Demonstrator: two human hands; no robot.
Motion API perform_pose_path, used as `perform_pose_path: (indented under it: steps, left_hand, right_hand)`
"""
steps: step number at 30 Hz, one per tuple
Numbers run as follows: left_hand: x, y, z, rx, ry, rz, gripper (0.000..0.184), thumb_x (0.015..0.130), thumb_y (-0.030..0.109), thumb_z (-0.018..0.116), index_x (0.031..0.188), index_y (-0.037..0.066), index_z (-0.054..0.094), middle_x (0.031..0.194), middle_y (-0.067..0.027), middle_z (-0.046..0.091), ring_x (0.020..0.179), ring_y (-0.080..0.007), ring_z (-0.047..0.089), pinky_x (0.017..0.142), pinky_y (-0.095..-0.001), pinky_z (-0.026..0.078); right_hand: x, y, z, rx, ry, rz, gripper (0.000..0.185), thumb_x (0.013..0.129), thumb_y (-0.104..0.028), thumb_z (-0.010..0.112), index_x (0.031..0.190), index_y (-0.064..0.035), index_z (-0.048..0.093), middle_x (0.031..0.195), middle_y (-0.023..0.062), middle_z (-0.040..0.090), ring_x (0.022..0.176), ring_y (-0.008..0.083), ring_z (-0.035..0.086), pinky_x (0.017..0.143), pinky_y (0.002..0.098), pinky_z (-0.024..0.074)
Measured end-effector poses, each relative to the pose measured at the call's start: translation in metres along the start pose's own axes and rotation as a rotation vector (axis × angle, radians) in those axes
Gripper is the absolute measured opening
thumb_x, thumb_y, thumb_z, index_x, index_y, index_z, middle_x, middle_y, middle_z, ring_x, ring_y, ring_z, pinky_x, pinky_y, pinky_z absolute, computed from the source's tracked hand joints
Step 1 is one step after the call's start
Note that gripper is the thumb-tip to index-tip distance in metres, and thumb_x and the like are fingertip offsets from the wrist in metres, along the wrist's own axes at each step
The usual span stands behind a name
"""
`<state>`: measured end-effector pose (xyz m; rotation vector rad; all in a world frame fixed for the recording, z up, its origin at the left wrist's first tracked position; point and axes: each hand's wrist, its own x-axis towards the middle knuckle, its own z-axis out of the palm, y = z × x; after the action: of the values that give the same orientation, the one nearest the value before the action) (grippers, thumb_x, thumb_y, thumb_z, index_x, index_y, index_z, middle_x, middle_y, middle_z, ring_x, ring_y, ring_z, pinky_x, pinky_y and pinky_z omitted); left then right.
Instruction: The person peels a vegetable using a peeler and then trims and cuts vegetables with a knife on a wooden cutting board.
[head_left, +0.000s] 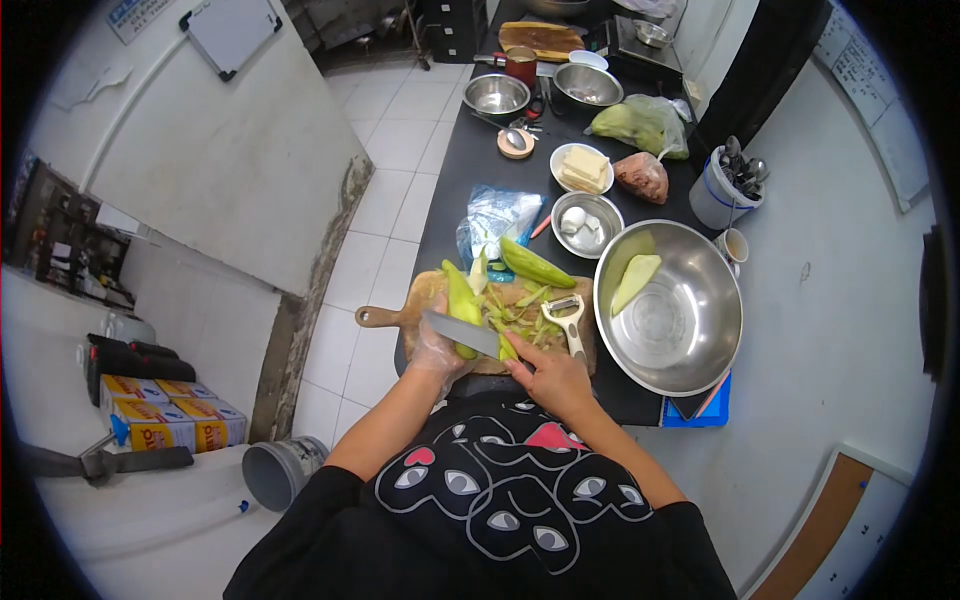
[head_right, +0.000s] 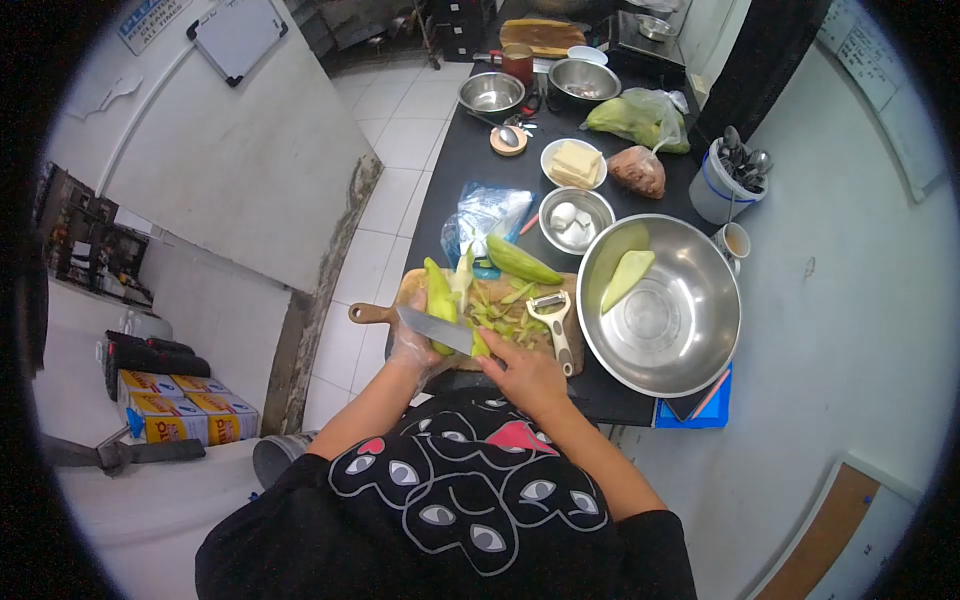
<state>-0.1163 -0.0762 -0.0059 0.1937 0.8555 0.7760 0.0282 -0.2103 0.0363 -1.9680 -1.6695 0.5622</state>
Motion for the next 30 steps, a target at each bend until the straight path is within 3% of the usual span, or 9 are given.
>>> perform_pose_path:
  steps: [4,7,10,13,15,19,25,30]
  left_hand:
    - [-0.012,-0.010,0.011,0.016,0.088,-0.107,0.043,0.095,0.045,0.045,0.113,0.008,0.056,0.099,-0.0099,0.062,0.082,-0.0233,0.062,0.074,-0.0411,0.053]
    - [0.007,-0.037,-0.023,0.331,-0.136,-0.088,0.038,0.095,0.041,0.043,0.115,0.011,0.056,0.101,-0.0108,0.061,0.091,-0.0255,0.061,0.081,-0.0478,0.051]
    - [0.016,-0.020,-0.031,0.271,-0.232,-0.186,0.041,0.096,0.045,0.043,0.112,0.009,0.056,0.098,-0.0103,0.061,0.086,-0.0244,0.061,0.075,-0.0435,0.053]
    - [0.011,-0.009,-0.012,0.074,0.123,-0.139,0.041,0.096,0.046,0.042,0.102,0.008,0.055,0.080,-0.0091,0.060,0.069,-0.0231,0.060,0.062,-0.0382,0.052]
    - [0.006,-0.009,-0.008,0.014,0.125,-0.150,0.041,0.096,0.048,0.042,0.103,0.009,0.054,0.080,-0.0085,0.060,0.070,-0.0227,0.060,0.060,-0.0393,0.052]
    - [0.005,-0.011,-0.009,0.157,0.100,-0.184,0.041,0.096,0.048,0.041,0.105,0.010,0.053,0.079,-0.0086,0.059,0.066,-0.0227,0.059,0.054,-0.0398,0.051]
    - [0.002,-0.012,-0.013,0.223,-0.114,-0.282,0.039,0.095,0.047,0.043,0.101,0.010,0.055,0.075,-0.0074,0.057,0.054,-0.0223,0.055,0.046,-0.0341,0.047]
    - [-0.008,-0.010,-0.006,0.323,-0.027,-0.267,0.040,0.094,0.046,0.043,0.093,0.009,0.057,0.071,-0.0072,0.056,0.053,-0.0210,0.054,0.045,-0.0327,0.045]
  right_hand:
    - [0.007,-0.010,-0.004,-0.071,-0.009,0.033,0.044,0.088,-0.045,0.055,0.129,-0.0324,0.053,0.074,0.0161,0.065,0.066,0.0342,0.063,0.060,0.0440,0.0502]
    - [0.019,-0.001,0.001,-0.063,-0.012,0.077,0.042,0.088,-0.045,0.055,0.128,-0.0298,0.055,0.077,0.0162,0.066,0.069,0.0343,0.064,0.061,0.0445,0.0502]
    - [0.020,0.001,-0.002,0.043,-0.035,0.097,0.042,0.088,-0.045,0.055,0.129,-0.0334,0.054,0.073,0.0178,0.063,0.069,0.0360,0.063,0.062,0.0458,0.0491]
    - [0.005,-0.005,-0.008,0.040,-0.073,0.069,0.042,0.089,-0.045,0.055,0.129,-0.0338,0.053,0.073,0.0194,0.063,0.071,0.0366,0.063,0.063,0.0457,0.0494]
    - [-0.001,0.001,-0.003,0.060,0.022,-0.017,0.043,0.089,-0.045,0.055,0.130,-0.0344,0.053,0.073,0.0200,0.063,0.072,0.0368,0.063,0.064,0.0452,0.0498]
    - [0.002,-0.005,-0.012,0.017,-0.080,0.089,0.043,0.089,-0.046,0.054,0.130,-0.0339,0.053,0.075,0.0181,0.064,0.072,0.0364,0.064,0.064,0.0450,0.0502]
    - [0.021,-0.008,-0.010,-0.049,-0.097,0.104,0.044,0.089,-0.049,0.051,0.129,-0.0318,0.054,0.076,0.0155,0.066,0.071,0.0345,0.065,0.063,0.0450,0.0502]
    - [0.037,0.001,0.006,0.002,-0.061,0.100,0.044,0.088,-0.052,0.052,0.127,-0.0319,0.055,0.072,0.0178,0.065,0.069,0.0369,0.064,0.063,0.0449,0.0502]
